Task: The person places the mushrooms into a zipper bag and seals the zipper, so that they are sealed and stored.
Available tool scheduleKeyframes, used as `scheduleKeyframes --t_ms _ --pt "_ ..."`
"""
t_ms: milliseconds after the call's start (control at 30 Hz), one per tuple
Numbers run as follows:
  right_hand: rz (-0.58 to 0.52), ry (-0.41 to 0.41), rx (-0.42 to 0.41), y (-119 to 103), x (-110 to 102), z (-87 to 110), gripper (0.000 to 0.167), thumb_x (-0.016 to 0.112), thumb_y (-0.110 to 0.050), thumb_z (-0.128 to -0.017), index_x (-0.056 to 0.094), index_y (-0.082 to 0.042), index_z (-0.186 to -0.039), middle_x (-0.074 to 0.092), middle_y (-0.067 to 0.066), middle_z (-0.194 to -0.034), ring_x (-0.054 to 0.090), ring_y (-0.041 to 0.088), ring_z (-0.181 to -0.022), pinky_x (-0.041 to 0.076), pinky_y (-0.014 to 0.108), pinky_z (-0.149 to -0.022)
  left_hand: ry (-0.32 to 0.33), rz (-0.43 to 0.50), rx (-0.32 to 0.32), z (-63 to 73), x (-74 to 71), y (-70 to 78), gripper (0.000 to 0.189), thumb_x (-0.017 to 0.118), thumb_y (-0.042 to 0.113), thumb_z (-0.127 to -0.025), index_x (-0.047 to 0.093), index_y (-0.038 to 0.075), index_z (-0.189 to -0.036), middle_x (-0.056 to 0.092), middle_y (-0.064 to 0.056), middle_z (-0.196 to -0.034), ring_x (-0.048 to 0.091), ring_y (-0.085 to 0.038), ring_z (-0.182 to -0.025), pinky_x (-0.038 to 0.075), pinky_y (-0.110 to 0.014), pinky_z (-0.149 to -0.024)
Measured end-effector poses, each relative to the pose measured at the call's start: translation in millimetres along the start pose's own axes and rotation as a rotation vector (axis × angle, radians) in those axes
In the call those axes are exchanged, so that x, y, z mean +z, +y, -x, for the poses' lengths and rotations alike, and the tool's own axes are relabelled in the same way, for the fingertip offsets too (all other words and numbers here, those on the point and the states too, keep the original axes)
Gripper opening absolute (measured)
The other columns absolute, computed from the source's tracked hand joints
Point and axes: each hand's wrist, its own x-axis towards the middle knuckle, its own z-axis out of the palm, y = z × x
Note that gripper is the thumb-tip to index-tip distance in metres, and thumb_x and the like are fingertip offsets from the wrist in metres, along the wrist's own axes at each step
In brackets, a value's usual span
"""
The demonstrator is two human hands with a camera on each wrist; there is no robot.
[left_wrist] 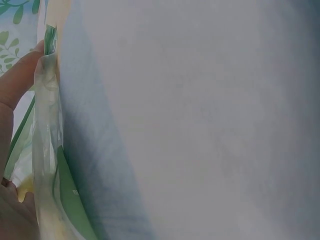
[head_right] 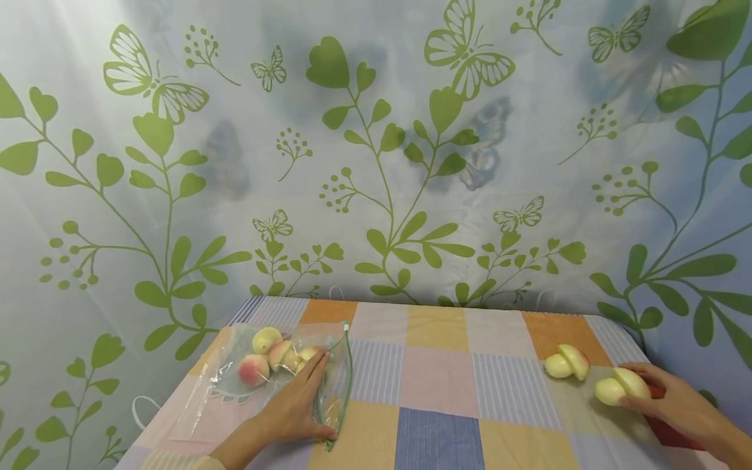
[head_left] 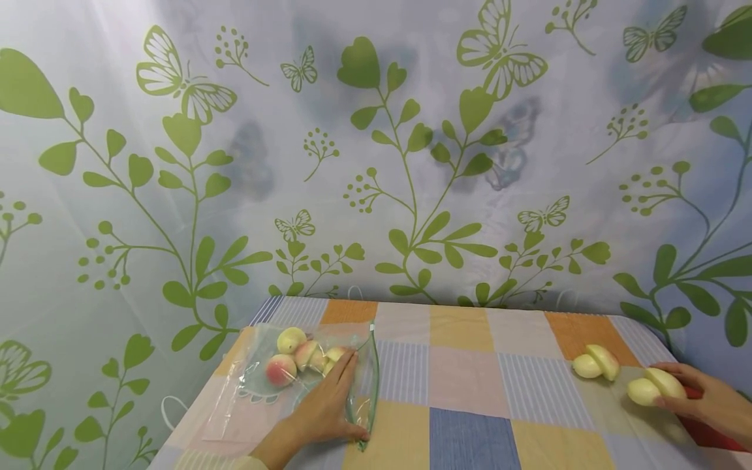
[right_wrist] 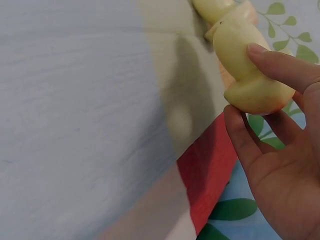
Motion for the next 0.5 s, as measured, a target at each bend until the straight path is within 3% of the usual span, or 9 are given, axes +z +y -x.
scheduleKeyframes --t_ms 133,367,500 --pt "-0.005 0.035 -0.04 -5.9 -2.8 -1.6 0.072 0.074 -0.036 -0.097 0.043 0.018 -0.135 0.052 0.045 -0.127 0.06 0.056 -0.106 0.052 0.027 -0.064 0.0 0.006 -0.006 0.0 -0.7 0.9 0.147 0.091 0.066 -0.06 0.014 -0.007 -0.161 0.016 -0.026 -0.167 0.026 -0.039 -0.151 0.036 -0.05 -0.115" --pt "-0.048 0.016 -0.033 -16.1 -8.8 -2.8 0.071 0.073 -0.036 -0.099 0.043 0.013 -0.139 0.046 0.048 -0.131 0.062 0.054 -0.104 0.056 0.029 -0.066 0.014 0.016 0.005 0.7 -1.6 2.6 0.146 0.092 0.065 -0.06 0.016 -0.008 -0.161 0.019 -0.028 -0.166 0.031 -0.041 -0.148 0.04 -0.052 -0.113" --pt "-0.062 0.019 -0.05 -20.3 -11.4 -2.1 0.063 0.073 -0.034 -0.099 0.049 0.007 -0.14 0.054 0.042 -0.128 0.067 0.023 -0.096 0.055 0.028 -0.066 0.026 0.02 0.012 0.5 -2.1 2.5 0.145 0.093 0.064 -0.059 0.018 -0.009 -0.16 0.021 -0.028 -0.165 0.033 -0.042 -0.147 0.041 -0.053 -0.111"
